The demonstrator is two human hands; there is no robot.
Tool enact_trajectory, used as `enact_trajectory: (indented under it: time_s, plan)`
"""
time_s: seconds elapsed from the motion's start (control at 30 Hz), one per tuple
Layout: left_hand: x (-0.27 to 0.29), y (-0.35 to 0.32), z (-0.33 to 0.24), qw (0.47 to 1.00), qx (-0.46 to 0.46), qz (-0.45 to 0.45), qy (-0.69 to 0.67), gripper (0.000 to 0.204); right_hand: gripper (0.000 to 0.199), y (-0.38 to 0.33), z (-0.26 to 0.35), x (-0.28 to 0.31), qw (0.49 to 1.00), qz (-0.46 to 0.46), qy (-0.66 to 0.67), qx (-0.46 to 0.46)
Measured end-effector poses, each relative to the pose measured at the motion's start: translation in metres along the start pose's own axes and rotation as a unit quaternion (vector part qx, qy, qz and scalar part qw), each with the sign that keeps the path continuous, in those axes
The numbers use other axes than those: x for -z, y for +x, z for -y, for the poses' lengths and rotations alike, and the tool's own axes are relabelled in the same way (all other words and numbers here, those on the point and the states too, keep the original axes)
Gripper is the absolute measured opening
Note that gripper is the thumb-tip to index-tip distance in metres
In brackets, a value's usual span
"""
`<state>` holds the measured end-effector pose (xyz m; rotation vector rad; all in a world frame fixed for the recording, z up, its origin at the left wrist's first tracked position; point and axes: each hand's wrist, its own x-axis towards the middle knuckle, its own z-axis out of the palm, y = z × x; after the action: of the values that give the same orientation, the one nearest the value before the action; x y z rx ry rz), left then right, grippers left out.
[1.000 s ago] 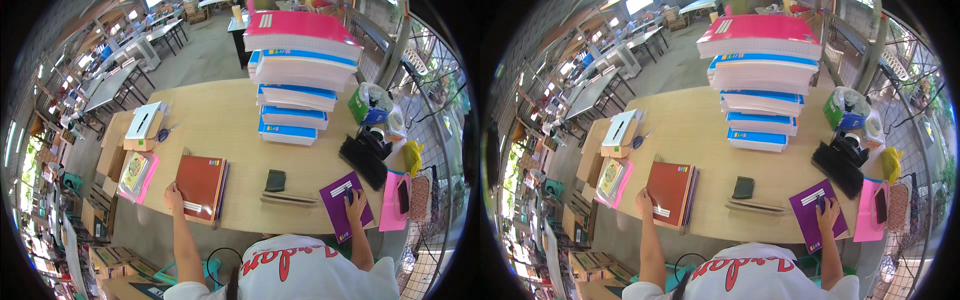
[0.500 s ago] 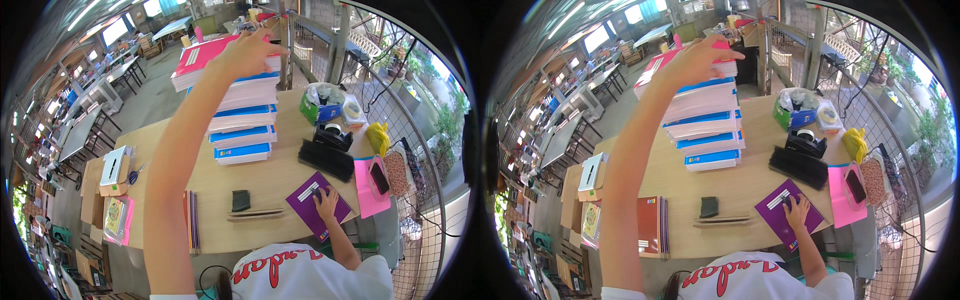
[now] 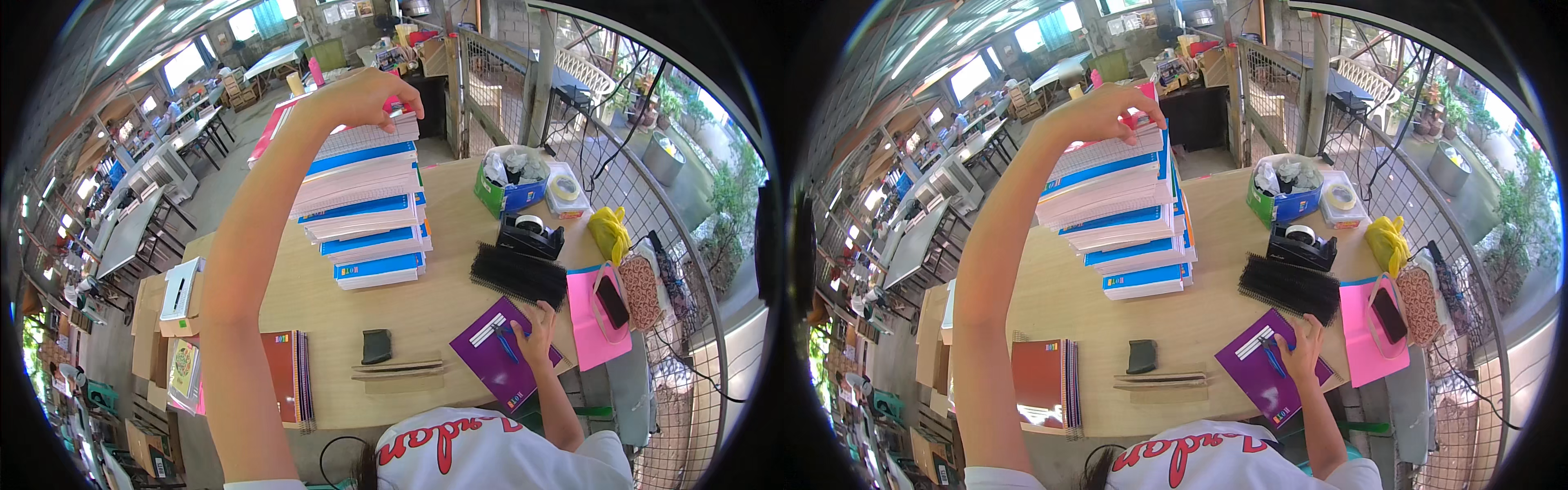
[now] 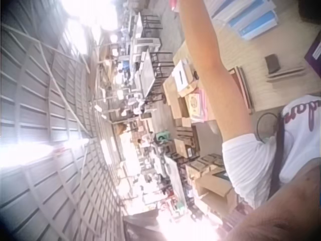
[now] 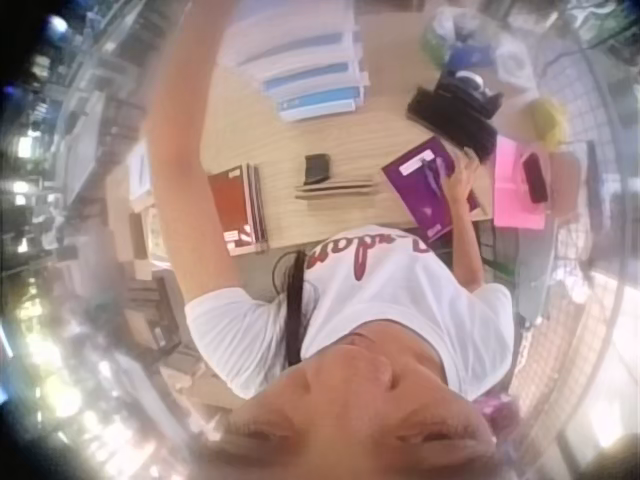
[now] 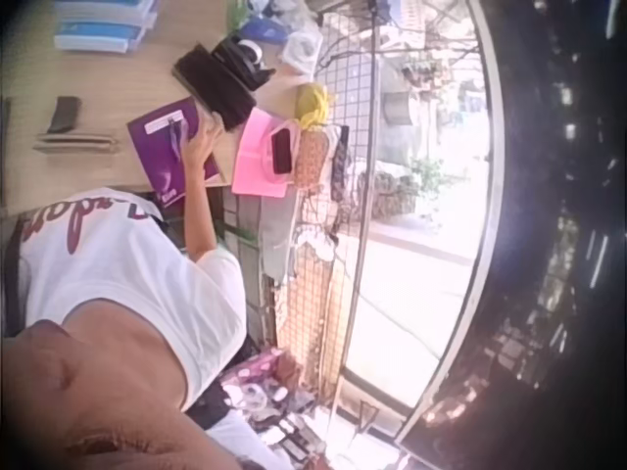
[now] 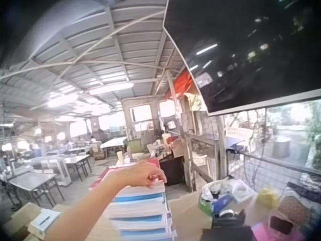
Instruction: The person takes spiral notebooks from a stack, uses a tool to cut or trim the ends of the spiral binding, and smooths the binding by hand.
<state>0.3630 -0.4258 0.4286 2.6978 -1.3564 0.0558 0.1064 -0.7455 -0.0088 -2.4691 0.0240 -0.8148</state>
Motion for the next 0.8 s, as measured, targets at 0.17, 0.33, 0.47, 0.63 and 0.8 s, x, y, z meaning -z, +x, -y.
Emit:
enact_trajectory:
  time_s: [0.17,0.33,0.47,0.63,0.8]
  plan:
    - [0.003,0.001,-0.002,1.0,0.017,0.014,-0.018,0.045,0.049,0.026,0.024,0.006,0.999,-0.016,0.025,0.018]
    - [0.003,0.004,-0.004,0.999,0.035,0.031,-0.003,0.042,0.052,0.035,0.041,0.008,0.997,-0.011,0.07,0.016]
    - [0.006,-0.003,0.003,0.999,-0.006,-0.026,-0.042,0.041,0.053,0.038,0.047,0.013,0.997,-0.01,0.078,0.022]
    - [0.007,-0.005,0.006,0.995,0.037,-0.047,-0.079,0.04,0.055,0.071,0.077,0.035,0.99,-0.025,0.123,0.064]
    - [0.007,-0.002,0.002,0.998,0.016,-0.046,-0.041,0.039,0.052,0.164,0.139,0.065,0.947,-0.019,0.264,0.184]
